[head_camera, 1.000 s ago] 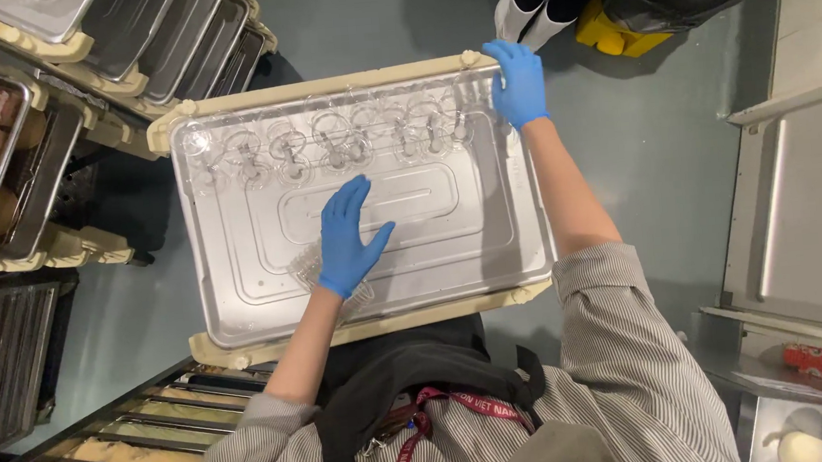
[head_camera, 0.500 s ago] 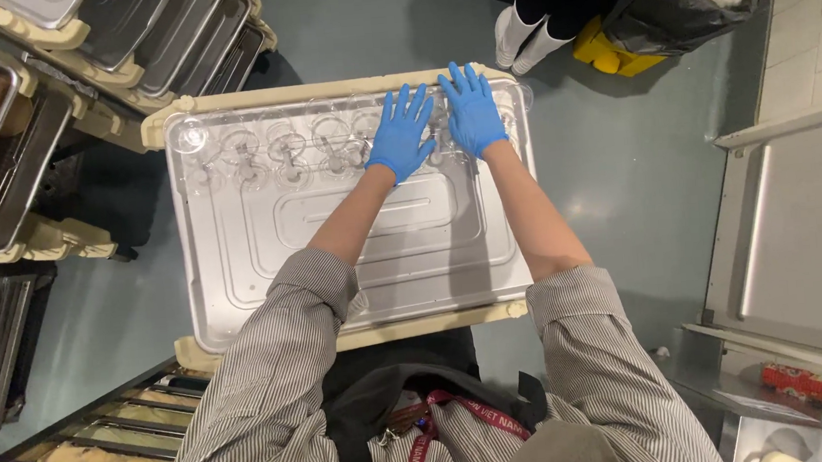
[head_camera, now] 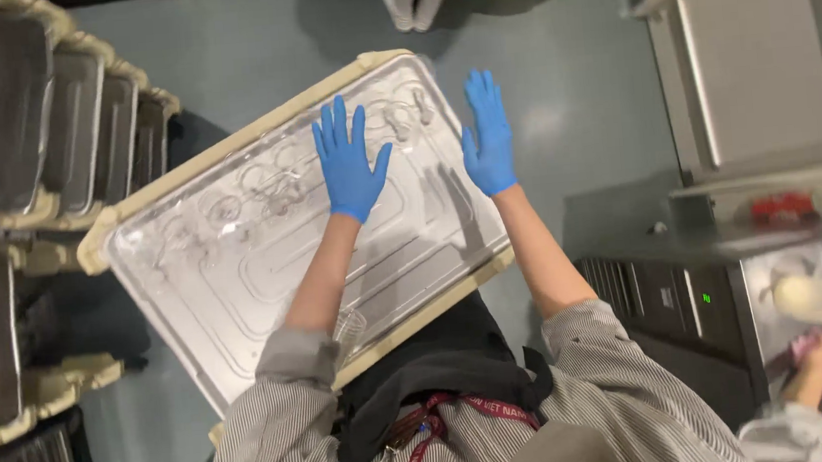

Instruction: The recorder prepares small plastic cups on a tray and fills them with a white liquid from a pitcher.

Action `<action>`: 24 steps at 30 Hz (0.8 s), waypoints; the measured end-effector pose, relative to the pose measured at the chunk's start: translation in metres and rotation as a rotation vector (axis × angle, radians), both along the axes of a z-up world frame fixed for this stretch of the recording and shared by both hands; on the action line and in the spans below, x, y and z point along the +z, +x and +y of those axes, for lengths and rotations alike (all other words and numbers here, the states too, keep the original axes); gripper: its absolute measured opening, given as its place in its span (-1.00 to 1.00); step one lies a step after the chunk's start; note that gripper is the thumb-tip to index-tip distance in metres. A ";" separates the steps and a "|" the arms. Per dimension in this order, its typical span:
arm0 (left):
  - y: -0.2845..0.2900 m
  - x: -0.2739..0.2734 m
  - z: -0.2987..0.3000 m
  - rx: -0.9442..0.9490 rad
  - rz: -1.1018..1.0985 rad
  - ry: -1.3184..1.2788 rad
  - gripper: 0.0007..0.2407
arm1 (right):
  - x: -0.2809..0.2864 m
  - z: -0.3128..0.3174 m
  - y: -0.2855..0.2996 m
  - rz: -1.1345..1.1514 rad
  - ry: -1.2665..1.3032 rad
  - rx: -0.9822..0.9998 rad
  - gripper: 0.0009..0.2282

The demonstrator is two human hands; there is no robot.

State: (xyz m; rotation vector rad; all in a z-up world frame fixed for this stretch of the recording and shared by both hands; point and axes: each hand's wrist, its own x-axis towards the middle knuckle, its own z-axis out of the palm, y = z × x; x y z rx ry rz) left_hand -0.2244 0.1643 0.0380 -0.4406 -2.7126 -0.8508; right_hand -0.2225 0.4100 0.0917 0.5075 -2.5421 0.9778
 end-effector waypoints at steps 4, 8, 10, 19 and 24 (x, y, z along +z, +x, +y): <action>0.073 0.025 0.072 -0.181 -0.022 0.350 -0.56 | -0.036 0.082 0.123 -0.015 -0.216 -0.624 -0.63; 0.143 0.031 0.149 -0.492 -0.146 0.472 -0.65 | -0.096 0.145 0.239 0.026 -0.392 -1.000 -0.64; 0.175 0.030 0.178 -0.581 -0.234 0.515 -0.73 | -0.110 0.163 0.286 -0.088 -0.534 -1.156 -0.66; 0.200 0.042 0.317 -0.795 -0.226 0.413 -0.92 | -0.164 0.273 0.411 0.104 -1.003 -1.376 -0.69; 0.236 0.030 0.449 -0.857 -0.220 0.393 -0.92 | -0.171 0.337 0.465 0.126 -1.041 -1.408 -0.68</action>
